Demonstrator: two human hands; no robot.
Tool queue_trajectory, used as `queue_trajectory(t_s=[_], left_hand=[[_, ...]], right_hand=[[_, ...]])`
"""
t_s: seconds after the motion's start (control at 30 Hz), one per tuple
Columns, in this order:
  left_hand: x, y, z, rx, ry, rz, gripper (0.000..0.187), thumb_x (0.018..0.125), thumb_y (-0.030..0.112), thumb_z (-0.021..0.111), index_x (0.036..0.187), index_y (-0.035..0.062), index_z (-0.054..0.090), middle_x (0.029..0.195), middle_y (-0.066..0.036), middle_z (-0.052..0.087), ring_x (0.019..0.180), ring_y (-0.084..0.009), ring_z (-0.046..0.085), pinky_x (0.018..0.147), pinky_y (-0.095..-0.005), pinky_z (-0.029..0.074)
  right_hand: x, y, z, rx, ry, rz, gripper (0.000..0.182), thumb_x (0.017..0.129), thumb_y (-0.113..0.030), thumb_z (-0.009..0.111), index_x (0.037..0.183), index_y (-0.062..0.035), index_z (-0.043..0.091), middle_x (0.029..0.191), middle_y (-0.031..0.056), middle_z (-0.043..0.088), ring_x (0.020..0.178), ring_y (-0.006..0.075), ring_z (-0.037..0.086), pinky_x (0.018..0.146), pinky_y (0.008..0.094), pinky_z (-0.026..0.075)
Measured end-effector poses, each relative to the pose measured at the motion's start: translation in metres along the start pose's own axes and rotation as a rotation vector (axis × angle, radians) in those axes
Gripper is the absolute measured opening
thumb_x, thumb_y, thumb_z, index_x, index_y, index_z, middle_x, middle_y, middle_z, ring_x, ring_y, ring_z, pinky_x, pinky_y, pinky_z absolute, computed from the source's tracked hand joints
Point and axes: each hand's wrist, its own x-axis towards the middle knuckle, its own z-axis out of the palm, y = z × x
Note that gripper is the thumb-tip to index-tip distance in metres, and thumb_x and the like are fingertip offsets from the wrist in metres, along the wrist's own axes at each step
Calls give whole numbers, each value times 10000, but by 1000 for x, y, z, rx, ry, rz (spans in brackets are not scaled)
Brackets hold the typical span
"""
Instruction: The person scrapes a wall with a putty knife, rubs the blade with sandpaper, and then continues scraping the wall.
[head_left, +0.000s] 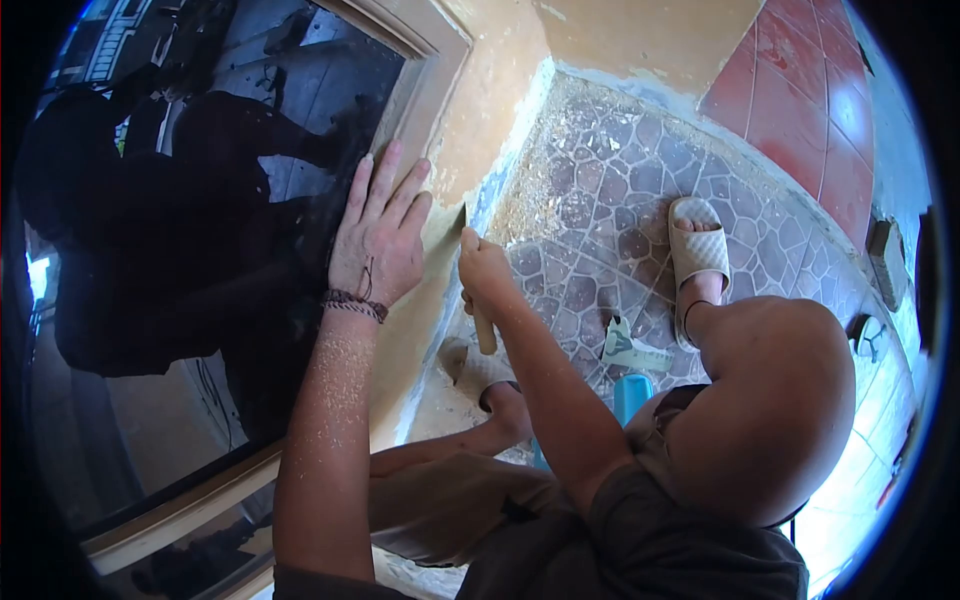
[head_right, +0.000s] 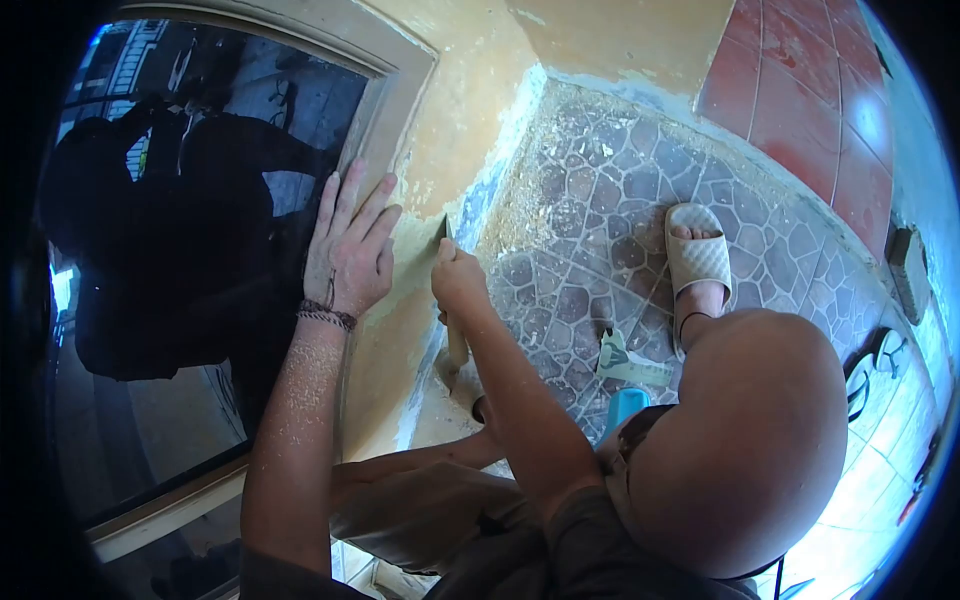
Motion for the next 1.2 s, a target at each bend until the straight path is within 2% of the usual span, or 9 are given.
queue_trajectory(t_s=[0.23,0.27,0.37,0.5,0.53,0.63,0.77,0.97,1.2], left_hand=[[0,0,-2,4,-11,-6,229,801,71,524,995,26,638,1396,-83,478,1420,-298,242,1175,-479,159],[2,0,-2,10,-6,2,229,801,73,525,997,27,635,1398,-82,476,1422,-298,238,1176,-479,157],[2,0,-3,19,-38,-12,233,801,82,532,1002,29,636,1401,-79,473,1426,-298,229,1177,-478,154],[3,-1,-2,-4,-19,-10,263,776,68,558,1024,40,642,1397,-84,477,1404,-326,267,1166,-498,182],[2,-1,-2,0,-15,-7,263,777,69,557,1024,41,643,1396,-84,478,1405,-325,266,1166,-497,182],[1,-1,-1,-6,-16,-6,268,775,68,557,1027,42,644,1395,-84,480,1406,-321,265,1168,-494,177],[3,-1,-3,-2,-39,-15,275,772,68,556,1031,44,645,1401,-81,475,1408,-314,264,1172,-488,169],[1,-1,-1,-11,-20,-10,259,780,98,562,1017,25,641,1398,-84,476,1419,-301,240,1177,-480,150],[3,0,-4,-31,-14,-17,271,792,74,540,1043,39,637,1392,-79,481,1403,-315,273,1167,-491,179]], right_hand=[[35,1,-5,-14,-12,-24,534,982,-433,343,1080,35,580,666,166,589,466,292,563,445,402,488],[48,7,-5,62,14,21,565,975,-436,328,996,65,590,628,178,573,458,315,571,458,415,493],[16,7,-2,35,-22,-89,512,978,-446,382,852,28,530,588,116,515,441,224,533,386,386,444],[11,37,29,-45,185,-204,507,971,-449,412,1150,-18,609,639,110,543,485,195,551,393,349,459],[-7,18,21,46,158,-207,533,959,-451,464,1349,-89,501,641,93,543,479,170,541,399,326,456],[-17,12,14,208,142,-283,622,939,-446,527,1440,-113,368,646,71,526,475,150,518,417,312,463],[-15,62,29,531,-200,69,671,892,-504,592,1398,-120,376,621,7,430,451,96,413,396,277,381],[0,26,11,395,-132,-20,696,890,-540,578,1411,-132,363,593,-36,374,436,80,347,387,252,312],[6,58,23,130,-39,-204,660,926,-518,522,1444,-133,382,931,140,650,629,143,545,572,296,471]])
